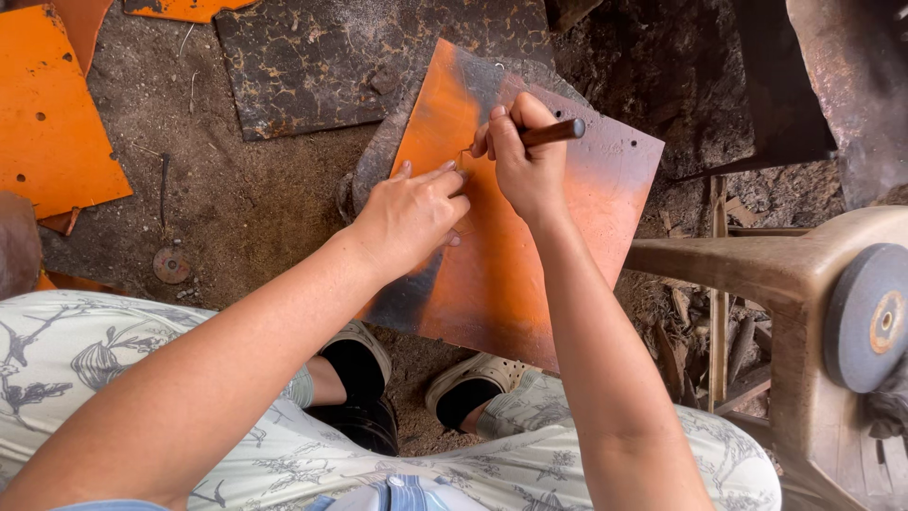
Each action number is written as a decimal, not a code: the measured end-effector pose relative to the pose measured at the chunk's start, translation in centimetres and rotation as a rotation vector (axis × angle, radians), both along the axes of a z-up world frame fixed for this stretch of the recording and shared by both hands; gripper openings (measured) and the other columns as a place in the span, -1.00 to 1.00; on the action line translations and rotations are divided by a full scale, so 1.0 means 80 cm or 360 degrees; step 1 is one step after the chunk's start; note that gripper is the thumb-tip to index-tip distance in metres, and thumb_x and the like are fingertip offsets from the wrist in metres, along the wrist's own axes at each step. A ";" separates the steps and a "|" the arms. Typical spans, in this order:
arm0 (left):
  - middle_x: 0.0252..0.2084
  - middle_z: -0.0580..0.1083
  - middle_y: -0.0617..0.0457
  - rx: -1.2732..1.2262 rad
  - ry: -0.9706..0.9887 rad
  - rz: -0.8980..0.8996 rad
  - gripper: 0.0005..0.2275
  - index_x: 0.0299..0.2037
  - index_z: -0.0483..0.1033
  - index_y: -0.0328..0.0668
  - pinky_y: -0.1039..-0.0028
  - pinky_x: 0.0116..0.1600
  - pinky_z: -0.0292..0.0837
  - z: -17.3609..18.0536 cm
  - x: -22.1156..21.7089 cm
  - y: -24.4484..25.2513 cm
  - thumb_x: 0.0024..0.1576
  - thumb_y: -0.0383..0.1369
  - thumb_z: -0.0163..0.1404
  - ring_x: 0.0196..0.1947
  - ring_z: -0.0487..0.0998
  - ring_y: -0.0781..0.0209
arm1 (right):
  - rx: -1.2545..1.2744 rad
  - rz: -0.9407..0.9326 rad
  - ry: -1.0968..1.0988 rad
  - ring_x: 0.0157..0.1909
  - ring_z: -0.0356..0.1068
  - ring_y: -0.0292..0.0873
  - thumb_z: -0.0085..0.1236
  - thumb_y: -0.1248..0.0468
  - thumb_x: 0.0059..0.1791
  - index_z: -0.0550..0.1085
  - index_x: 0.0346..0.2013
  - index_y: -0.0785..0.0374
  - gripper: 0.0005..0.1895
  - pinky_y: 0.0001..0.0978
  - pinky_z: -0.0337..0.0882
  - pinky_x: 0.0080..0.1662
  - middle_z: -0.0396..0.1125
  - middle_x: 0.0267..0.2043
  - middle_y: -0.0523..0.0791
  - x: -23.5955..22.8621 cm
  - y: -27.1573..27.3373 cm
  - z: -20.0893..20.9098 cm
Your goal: The person uses a small carving tool to cut and shape a piece of orange material placed on a metal sheet. They repeatedly press the tool along curved lines to separate a small shaped piece from the larger sheet.
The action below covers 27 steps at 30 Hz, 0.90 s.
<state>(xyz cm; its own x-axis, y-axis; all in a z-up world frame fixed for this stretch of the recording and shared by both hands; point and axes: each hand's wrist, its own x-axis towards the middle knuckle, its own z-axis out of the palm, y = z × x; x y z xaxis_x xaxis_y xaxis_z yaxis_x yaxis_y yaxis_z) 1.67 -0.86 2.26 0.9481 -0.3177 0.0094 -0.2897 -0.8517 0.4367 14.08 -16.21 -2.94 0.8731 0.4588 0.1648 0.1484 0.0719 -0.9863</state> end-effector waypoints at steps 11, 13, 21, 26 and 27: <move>-0.01 0.47 -0.01 -0.0067 0.0017 0.0024 -0.74 -0.30 0.60 -0.22 -0.14 0.21 0.39 -0.010 -0.001 0.000 -0.13 -0.28 0.30 0.30 0.40 0.01 | -0.0029 -0.0207 0.0031 -0.39 0.37 -0.24 -0.09 0.46 0.20 0.12 -0.44 0.26 -0.66 -0.35 0.48 -0.25 0.20 -0.47 -0.13 -0.024 -0.025 0.002; 0.00 0.47 -0.03 -0.0068 0.0018 0.0032 -0.74 -0.30 0.61 -0.21 -0.15 0.22 0.38 -0.009 -0.001 0.000 -0.13 -0.27 0.30 0.29 0.40 0.01 | -0.0026 -0.0258 -0.0004 -0.37 0.37 -0.23 -0.11 0.46 0.20 0.11 -0.43 0.25 -0.67 -0.33 0.49 -0.21 0.18 -0.45 -0.13 -0.032 -0.027 0.001; -0.01 0.47 -0.01 -0.0119 0.0029 0.0039 -0.75 -0.30 0.60 -0.19 -0.16 0.22 0.37 -0.012 -0.001 0.000 -0.12 -0.29 0.31 0.28 0.41 0.01 | 0.0067 -0.0666 -0.0003 -0.28 0.45 -0.20 -0.11 0.45 0.18 0.12 -0.45 0.24 -0.67 -0.35 0.47 -0.14 0.22 -0.45 -0.12 -0.081 -0.014 -0.007; 0.02 0.47 0.02 -0.0135 0.0051 0.0049 -0.74 -0.27 0.57 -0.16 -0.14 0.26 0.33 -0.018 -0.001 0.003 -0.09 -0.29 0.31 0.27 0.42 0.02 | -0.0008 -0.0788 -0.0026 -0.16 0.49 -0.20 -0.13 0.42 0.18 0.17 -0.44 0.24 -0.70 -0.35 0.48 -0.05 0.33 -0.40 -0.08 -0.105 0.000 0.000; 0.05 0.47 0.02 -0.0159 0.0014 0.0067 -0.71 -0.23 0.56 -0.16 -0.12 0.27 0.32 -0.020 -0.003 0.003 -0.11 -0.29 0.32 0.26 0.43 0.02 | -0.0076 -0.0848 -0.0044 -0.16 0.50 -0.20 -0.12 0.41 0.18 0.18 -0.45 0.25 -0.71 -0.35 0.49 -0.06 0.36 -0.39 -0.07 -0.110 0.004 0.000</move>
